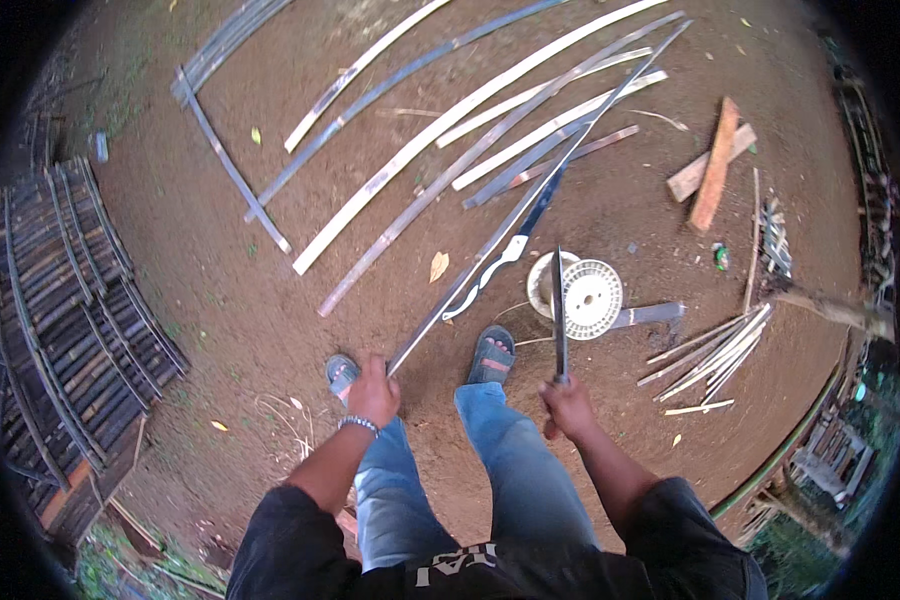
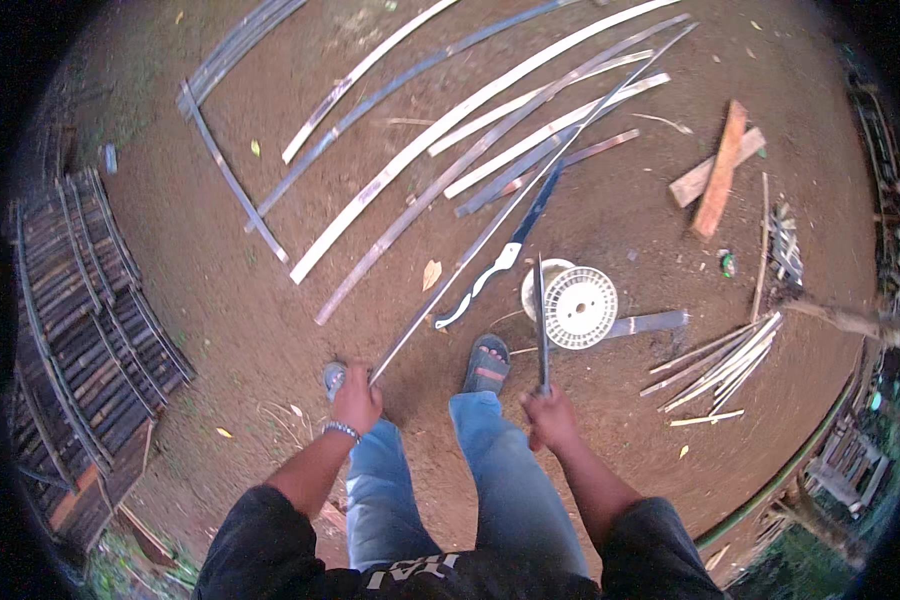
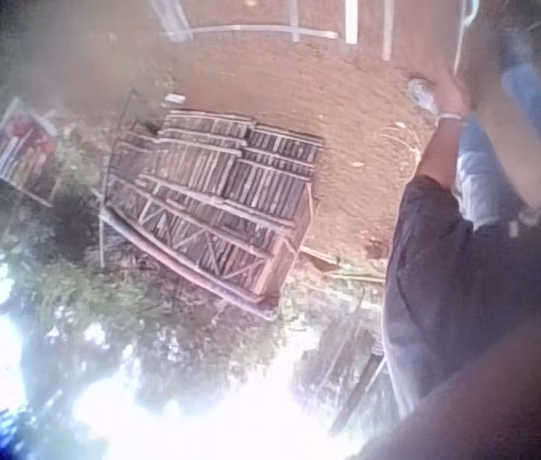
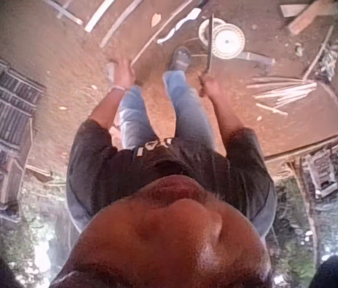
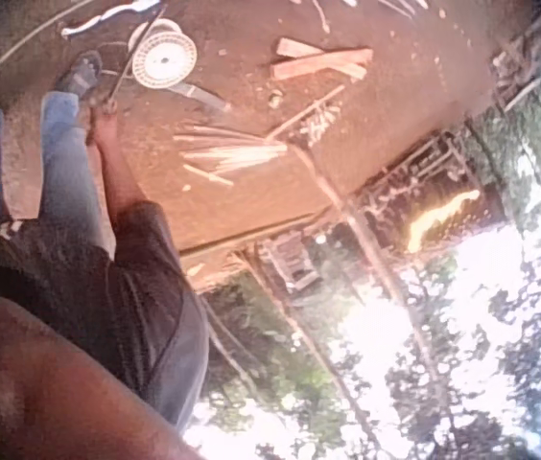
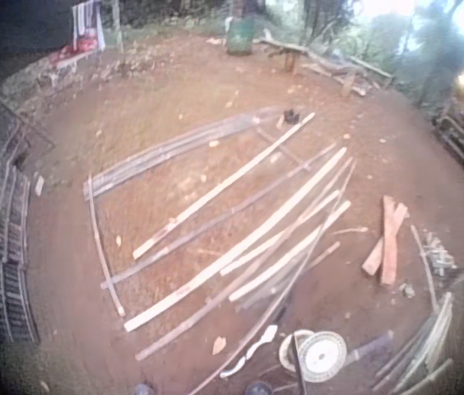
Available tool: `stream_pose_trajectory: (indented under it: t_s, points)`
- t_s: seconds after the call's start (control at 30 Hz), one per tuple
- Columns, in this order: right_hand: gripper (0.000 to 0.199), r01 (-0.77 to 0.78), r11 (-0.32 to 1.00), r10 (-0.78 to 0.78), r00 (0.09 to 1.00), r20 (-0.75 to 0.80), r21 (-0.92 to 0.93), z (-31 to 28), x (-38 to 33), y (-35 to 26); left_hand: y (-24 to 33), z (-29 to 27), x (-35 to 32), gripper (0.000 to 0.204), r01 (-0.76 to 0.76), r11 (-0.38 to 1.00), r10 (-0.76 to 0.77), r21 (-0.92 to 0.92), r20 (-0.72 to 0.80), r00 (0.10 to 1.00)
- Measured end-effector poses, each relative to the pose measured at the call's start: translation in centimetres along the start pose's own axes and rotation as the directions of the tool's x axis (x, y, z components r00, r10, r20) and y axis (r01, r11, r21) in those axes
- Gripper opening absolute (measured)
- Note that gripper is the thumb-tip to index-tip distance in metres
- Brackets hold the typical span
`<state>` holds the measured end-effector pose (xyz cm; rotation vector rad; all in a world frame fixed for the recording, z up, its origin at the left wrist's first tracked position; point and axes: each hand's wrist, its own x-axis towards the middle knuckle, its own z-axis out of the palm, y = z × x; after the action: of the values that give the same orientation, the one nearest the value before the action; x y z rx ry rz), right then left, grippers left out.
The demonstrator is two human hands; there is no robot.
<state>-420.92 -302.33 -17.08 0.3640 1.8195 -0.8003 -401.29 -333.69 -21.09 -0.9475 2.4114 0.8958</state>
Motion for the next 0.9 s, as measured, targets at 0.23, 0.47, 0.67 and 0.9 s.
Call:
stream_pose_trajectory:
  t_s: [0.23, 0.47, 0.67, 0.9]
  points:
    - [0.025, 0.045, 0.578, -0.113, 0.993, 0.025, 0.815, -2.0, -5.3, -11.6, 10.2, -9.1, -14.0, 0.043, -0.064, 0.997, 0.071, 0.041, -0.204, 0.976]
    - [0.036, 0.001, 0.364, -0.321, 0.939, 0.125, 0.932, -2.0, -5.3, -13.8, 10.5, -12.0, -29.6, 0.023, 0.016, 0.996, -0.042, -0.083, -0.324, 0.945]
    - [0.037, 0.028, 0.374, -0.331, 0.938, 0.106, 0.927, 0.6, -16.3, -11.4, 6.5, -9.0, -40.1, 0.025, 0.158, 0.912, -0.248, -0.378, -0.203, 0.947]
    - [0.023, 0.196, 0.399, -0.673, 0.726, 0.141, 0.895, 5.4, -35.4, -13.5, 0.5, -0.8, -44.6, 0.046, 0.183, 0.938, -0.257, -0.294, -0.237, 0.937]
